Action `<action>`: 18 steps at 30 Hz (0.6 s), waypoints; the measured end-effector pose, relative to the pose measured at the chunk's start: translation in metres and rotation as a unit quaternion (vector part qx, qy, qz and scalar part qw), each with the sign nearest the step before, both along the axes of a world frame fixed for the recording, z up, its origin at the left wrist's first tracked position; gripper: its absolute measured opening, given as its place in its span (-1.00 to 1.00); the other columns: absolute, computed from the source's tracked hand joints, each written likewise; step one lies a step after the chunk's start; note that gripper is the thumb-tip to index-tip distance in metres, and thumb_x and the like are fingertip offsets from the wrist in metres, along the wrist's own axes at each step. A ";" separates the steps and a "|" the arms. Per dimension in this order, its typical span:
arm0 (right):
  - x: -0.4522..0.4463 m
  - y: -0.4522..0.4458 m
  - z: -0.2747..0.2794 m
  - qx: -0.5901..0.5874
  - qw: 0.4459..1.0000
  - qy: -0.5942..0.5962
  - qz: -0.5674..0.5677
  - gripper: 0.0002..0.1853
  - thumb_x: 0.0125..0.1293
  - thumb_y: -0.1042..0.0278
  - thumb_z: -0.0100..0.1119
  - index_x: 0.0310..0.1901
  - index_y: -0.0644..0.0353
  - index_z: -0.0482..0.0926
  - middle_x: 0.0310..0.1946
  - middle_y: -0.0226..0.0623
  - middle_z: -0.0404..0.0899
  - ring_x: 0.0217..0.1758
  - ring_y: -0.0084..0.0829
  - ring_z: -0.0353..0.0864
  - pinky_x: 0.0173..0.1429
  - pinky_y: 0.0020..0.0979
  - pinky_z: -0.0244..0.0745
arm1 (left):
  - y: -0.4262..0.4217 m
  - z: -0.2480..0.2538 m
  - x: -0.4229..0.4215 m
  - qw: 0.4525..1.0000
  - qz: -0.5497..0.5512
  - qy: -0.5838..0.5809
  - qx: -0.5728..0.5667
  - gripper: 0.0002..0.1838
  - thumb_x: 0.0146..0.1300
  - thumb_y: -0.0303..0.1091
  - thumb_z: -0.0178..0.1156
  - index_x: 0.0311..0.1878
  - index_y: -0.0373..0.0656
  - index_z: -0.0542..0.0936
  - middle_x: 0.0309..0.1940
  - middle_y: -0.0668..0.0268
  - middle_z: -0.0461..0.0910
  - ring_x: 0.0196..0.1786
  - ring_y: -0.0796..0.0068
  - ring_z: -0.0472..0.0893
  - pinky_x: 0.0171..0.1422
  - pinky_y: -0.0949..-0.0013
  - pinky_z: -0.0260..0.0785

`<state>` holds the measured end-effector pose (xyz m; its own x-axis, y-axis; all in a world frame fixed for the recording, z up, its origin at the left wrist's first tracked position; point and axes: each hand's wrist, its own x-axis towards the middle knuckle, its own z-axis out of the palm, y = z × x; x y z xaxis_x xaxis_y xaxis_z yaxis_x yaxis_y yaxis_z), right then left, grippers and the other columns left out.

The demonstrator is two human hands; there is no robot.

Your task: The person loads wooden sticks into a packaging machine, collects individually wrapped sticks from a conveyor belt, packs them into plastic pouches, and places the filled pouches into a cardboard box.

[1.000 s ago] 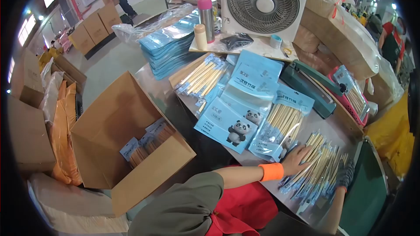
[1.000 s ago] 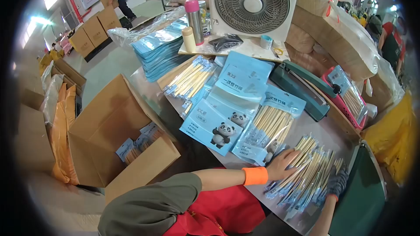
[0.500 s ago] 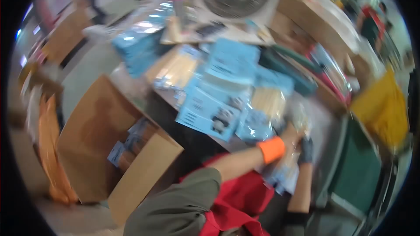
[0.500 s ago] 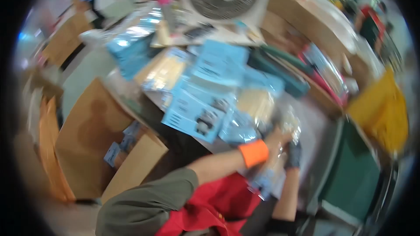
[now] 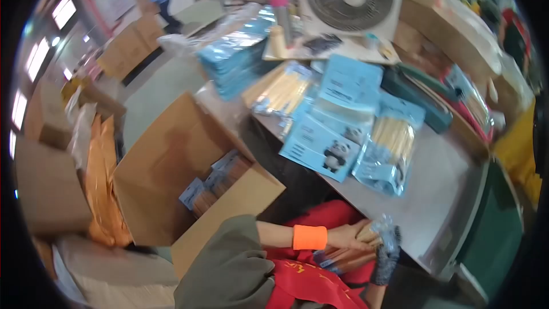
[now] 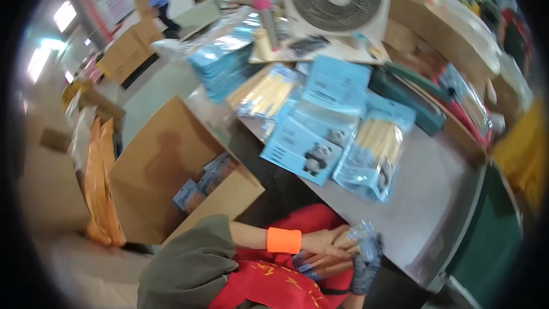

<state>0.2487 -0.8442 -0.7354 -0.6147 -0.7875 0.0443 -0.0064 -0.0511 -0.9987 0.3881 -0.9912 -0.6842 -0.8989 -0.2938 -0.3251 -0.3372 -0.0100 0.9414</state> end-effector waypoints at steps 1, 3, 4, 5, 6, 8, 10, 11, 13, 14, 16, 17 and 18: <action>0.007 -0.023 0.061 -0.070 0.993 -0.086 -0.030 -0.28 0.04 0.22 0.39 0.24 0.24 0.31 0.08 -0.21 0.44 0.18 -0.32 0.40 0.15 -0.26 0.42 | 0.001 -0.004 -0.001 0.999 -0.024 0.022 0.001 0.02 -0.03 0.24 0.28 0.38 -0.11 0.06 0.09 -0.07 0.46 0.15 0.00 0.48 0.22 0.21 0.31; -0.011 -0.036 0.066 -0.004 0.993 0.094 0.078 -0.34 -0.04 0.30 0.40 0.15 0.25 0.40 0.07 -0.14 0.46 0.23 -0.25 0.38 0.20 -0.27 0.40 | 0.007 -0.006 -0.015 0.998 -0.050 -0.023 0.005 -0.03 0.01 0.21 0.24 0.36 -0.14 0.08 0.10 -0.10 0.44 0.15 -0.03 0.47 0.21 0.18 0.31; -0.033 -0.038 0.047 0.059 0.949 0.277 0.140 -0.40 -0.05 0.35 0.39 0.10 0.26 0.45 0.06 -0.13 0.48 0.20 -0.25 0.41 0.21 -0.31 0.39 | 0.017 -0.006 -0.020 0.998 0.002 -0.021 -0.054 -0.12 0.03 0.21 0.20 0.30 -0.17 0.19 0.09 -0.11 0.44 0.13 -0.03 0.47 0.20 0.15 0.32; -0.011 -0.053 0.075 0.022 0.983 0.124 0.135 -0.45 -0.04 0.38 0.37 0.05 0.27 0.48 0.04 -0.12 0.50 0.17 -0.26 0.45 0.19 -0.34 0.40 | 0.020 0.004 -0.018 0.994 0.034 0.017 -0.103 -0.16 0.05 0.22 0.18 0.26 -0.19 0.24 0.07 -0.11 0.45 0.10 -0.04 0.49 0.18 0.14 0.33; -0.006 -0.057 0.072 0.038 0.985 0.094 0.140 -0.51 -0.02 0.38 0.36 0.01 0.28 0.51 0.00 -0.13 0.53 0.11 -0.27 0.49 0.18 -0.34 0.40 | 0.020 0.012 -0.014 0.986 0.061 0.056 -0.143 -0.19 0.06 0.23 0.15 0.21 -0.21 0.30 0.04 -0.11 0.47 0.08 -0.05 0.50 0.17 0.12 0.34; 0.001 -0.051 0.054 0.069 0.990 0.022 0.119 -0.55 -0.03 0.36 0.37 -0.06 0.32 0.55 -0.08 -0.16 0.58 0.00 -0.32 0.55 0.11 -0.37 0.44 | -0.017 0.037 0.011 0.971 -0.109 0.041 -0.209 -0.27 0.01 0.14 0.26 0.10 -0.23 0.40 -0.21 0.00 0.58 -0.18 0.01 0.60 -0.07 0.16 0.45; 0.001 -0.035 0.056 0.084 0.994 -0.017 0.073 -0.53 -0.06 0.33 0.39 -0.08 0.35 0.56 -0.13 -0.18 0.60 -0.06 -0.35 0.57 0.05 -0.39 0.46 | -0.085 0.041 0.038 0.913 -0.086 0.254 -0.308 -0.68 0.13 -0.05 0.20 -0.29 -0.13 0.62 -0.36 0.24 0.60 -0.36 0.20 0.60 -0.22 0.19 0.44; -0.002 -0.037 0.060 0.052 0.992 -0.066 0.097 -0.60 -0.06 0.41 0.36 -0.11 0.32 0.58 -0.11 -0.19 0.60 -0.04 -0.36 0.55 0.09 -0.37 0.44 | -0.128 0.049 0.050 0.895 -0.091 0.171 -0.402 -0.81 0.15 -0.23 0.19 -0.26 -0.11 0.63 -0.36 0.23 0.60 -0.38 0.26 0.60 -0.24 0.28 0.44; 0.001 -0.037 0.067 0.018 0.985 -0.115 0.125 -0.65 -0.05 0.50 0.33 -0.14 0.30 0.60 -0.10 -0.19 0.60 -0.01 -0.36 0.54 0.14 -0.35 0.41 | -0.210 0.084 0.066 0.925 0.040 0.099 -0.366 -0.76 -0.01 -0.26 0.32 -0.30 -0.17 0.59 -0.37 0.26 0.57 -0.25 0.32 0.57 -0.16 0.31 0.40; 0.004 -0.039 0.073 0.017 0.985 -0.116 0.127 -0.65 -0.07 0.52 0.33 -0.16 0.30 0.61 -0.10 -0.19 0.59 -0.01 -0.37 0.54 0.14 -0.36 0.41 | -0.238 0.088 0.065 0.905 0.020 0.092 -0.416 -0.73 -0.04 -0.24 0.35 -0.30 -0.16 0.59 -0.37 0.26 0.55 -0.23 0.30 0.56 -0.13 0.30 0.39; 0.007 -0.050 0.071 -0.013 0.982 -0.100 0.157 -0.63 -0.10 0.54 0.33 -0.14 0.32 0.61 -0.09 -0.19 0.59 0.01 -0.38 0.53 0.15 -0.36 0.39 | -0.277 0.065 0.061 0.880 -0.055 0.062 -0.468 -0.68 -0.10 -0.20 0.40 -0.30 -0.15 0.57 -0.36 0.26 0.54 -0.20 0.27 0.54 -0.10 0.27 0.38; 0.010 -0.054 0.072 -0.012 0.982 -0.100 0.161 -0.63 -0.10 0.54 0.33 -0.14 0.32 0.61 -0.09 -0.19 0.59 0.01 -0.38 0.53 0.15 -0.36 0.39 | -0.289 0.043 0.055 0.879 -0.113 0.039 -0.461 -0.66 -0.12 -0.19 0.41 -0.31 -0.13 0.57 -0.34 0.26 0.54 -0.19 0.26 0.53 -0.09 0.26 0.37; 0.011 -0.058 0.076 -0.006 0.983 -0.087 0.163 -0.62 -0.10 0.55 0.33 -0.14 0.32 0.61 -0.08 -0.19 0.59 0.01 -0.37 0.53 0.16 -0.36 0.39 | -0.288 0.028 0.057 0.852 -0.152 0.030 -0.500 -0.69 -0.09 -0.21 0.39 -0.34 -0.14 0.53 -0.36 0.24 0.53 -0.21 0.19 0.52 -0.11 0.22 0.37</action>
<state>0.2593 -0.9019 -0.6597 -0.3297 -0.9436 -0.0294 0.1828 -0.0333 -0.9826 0.4451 -1.2791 -0.6563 -0.9889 -0.1483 0.0007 -0.1325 0.8858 0.4448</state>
